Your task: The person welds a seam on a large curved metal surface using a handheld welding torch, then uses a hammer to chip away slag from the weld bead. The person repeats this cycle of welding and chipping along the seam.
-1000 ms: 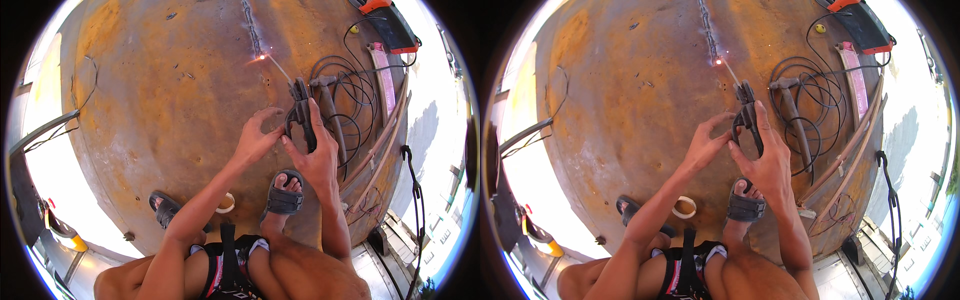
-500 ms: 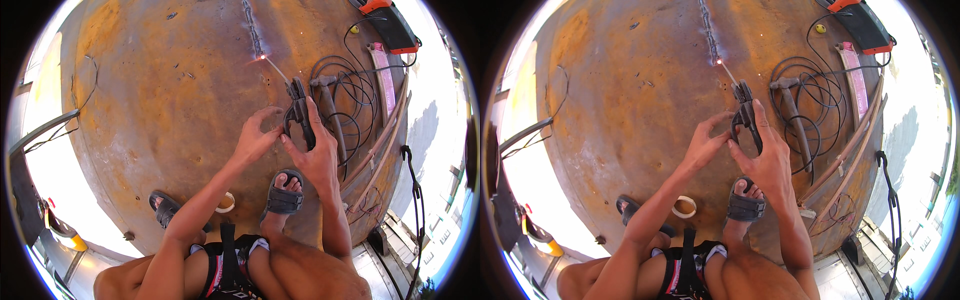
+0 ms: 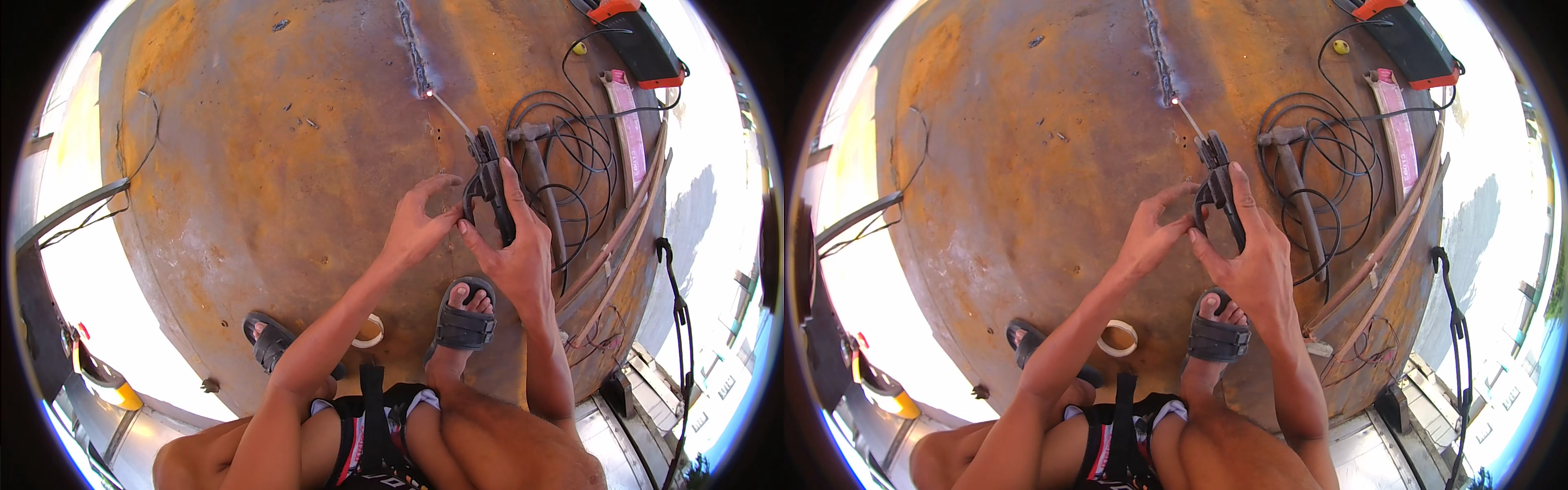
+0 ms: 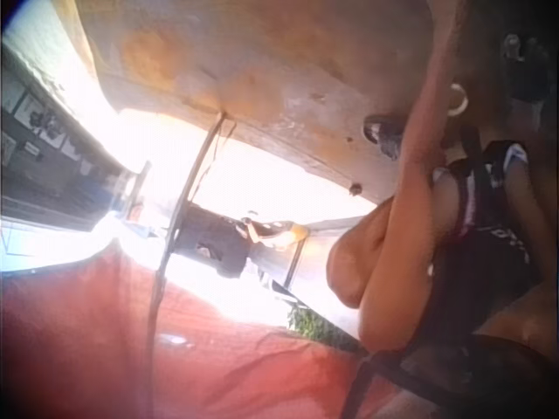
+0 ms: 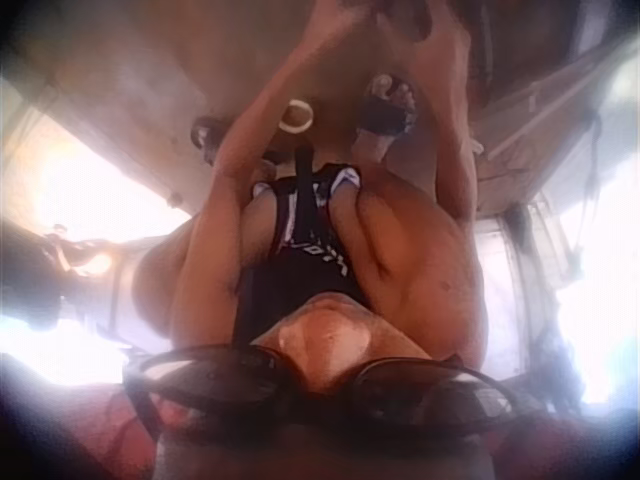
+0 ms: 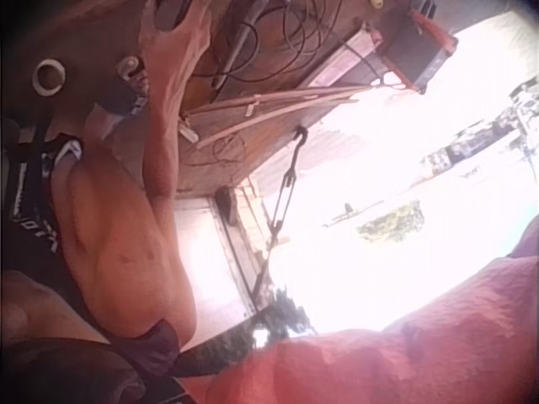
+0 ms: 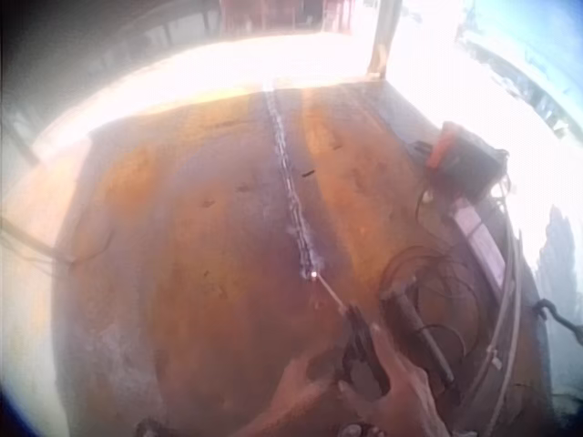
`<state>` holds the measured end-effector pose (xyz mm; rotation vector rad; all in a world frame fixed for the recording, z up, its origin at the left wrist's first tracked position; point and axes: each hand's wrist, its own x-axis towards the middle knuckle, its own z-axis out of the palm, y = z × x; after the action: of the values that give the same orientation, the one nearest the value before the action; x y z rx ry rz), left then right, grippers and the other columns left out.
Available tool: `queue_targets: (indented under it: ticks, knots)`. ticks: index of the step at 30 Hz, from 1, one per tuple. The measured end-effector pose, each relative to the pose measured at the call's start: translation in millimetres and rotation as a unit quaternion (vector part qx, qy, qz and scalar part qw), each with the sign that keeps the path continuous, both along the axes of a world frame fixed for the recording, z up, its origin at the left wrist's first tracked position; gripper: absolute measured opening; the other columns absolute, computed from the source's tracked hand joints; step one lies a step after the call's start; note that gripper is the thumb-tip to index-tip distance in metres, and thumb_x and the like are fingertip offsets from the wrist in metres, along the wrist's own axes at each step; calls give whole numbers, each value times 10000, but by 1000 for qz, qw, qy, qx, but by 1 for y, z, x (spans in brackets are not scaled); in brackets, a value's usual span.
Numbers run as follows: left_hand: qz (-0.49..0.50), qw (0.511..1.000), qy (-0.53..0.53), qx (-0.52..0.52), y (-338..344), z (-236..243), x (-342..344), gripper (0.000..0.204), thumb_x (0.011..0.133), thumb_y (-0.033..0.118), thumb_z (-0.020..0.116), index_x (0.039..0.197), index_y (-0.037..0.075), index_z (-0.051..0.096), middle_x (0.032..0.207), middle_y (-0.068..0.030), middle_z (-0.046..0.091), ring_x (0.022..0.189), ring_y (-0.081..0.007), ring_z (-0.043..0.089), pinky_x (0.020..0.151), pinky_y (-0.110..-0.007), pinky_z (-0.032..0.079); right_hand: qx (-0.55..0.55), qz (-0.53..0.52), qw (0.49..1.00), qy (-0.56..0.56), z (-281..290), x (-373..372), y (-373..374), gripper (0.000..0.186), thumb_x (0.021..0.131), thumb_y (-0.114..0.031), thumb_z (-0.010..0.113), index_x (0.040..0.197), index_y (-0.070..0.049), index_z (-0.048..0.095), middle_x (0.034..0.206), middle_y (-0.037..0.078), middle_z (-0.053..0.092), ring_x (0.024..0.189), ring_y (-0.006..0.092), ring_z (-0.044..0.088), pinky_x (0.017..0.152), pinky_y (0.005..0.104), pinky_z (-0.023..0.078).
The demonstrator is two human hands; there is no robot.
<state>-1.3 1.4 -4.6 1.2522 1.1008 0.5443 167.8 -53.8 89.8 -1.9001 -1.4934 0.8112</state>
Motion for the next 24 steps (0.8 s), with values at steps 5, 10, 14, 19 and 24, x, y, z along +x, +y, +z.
queue_targets:
  ticks: [5,10,14,19,24]
  knots:
    - [1,1000,4,1,0,1,0,560,932,144,732,1454,-55,686,1446,-229,734,1401,-271,649,1229,-427,432,-2,-2,1000,5,0,0,1,976,887,-218,908,1725,-81,426,1210,225,789,1080,405,794,943,455,607]
    - [6,1000,-1,-16,0,2,0,558,939,146,734,1458,-52,685,1438,-213,741,1379,-265,661,1226,-425,434,8,2,1000,11,-2,-1,1,976,881,-202,909,1723,-81,429,1214,224,789,1090,405,793,954,455,606]
    - [8,1000,3,-15,0,3,0,552,943,158,739,1453,-48,690,1429,-208,744,1364,-253,664,1219,-423,441,2,1,1000,9,-2,-1,2,975,883,-202,908,1722,-80,429,1223,225,787,1104,407,791,963,457,604]
    - [13,1000,-3,-23,1,6,3,531,950,172,746,1437,-37,702,1425,-202,747,1356,-243,663,1213,-424,448,1,2,1000,-7,-3,1,0,977,884,-205,907,1725,-84,425,1228,230,785,1114,407,791,974,460,603]
    - [16,1000,2,-15,-2,-3,-1,522,948,170,755,1437,-8,713,1425,-178,752,1345,-238,666,1207,-429,454,-17,5,1000,11,1,-2,2,954,899,-147,892,1726,-70,421,1345,236,771,1208,329,785,1004,408,597]
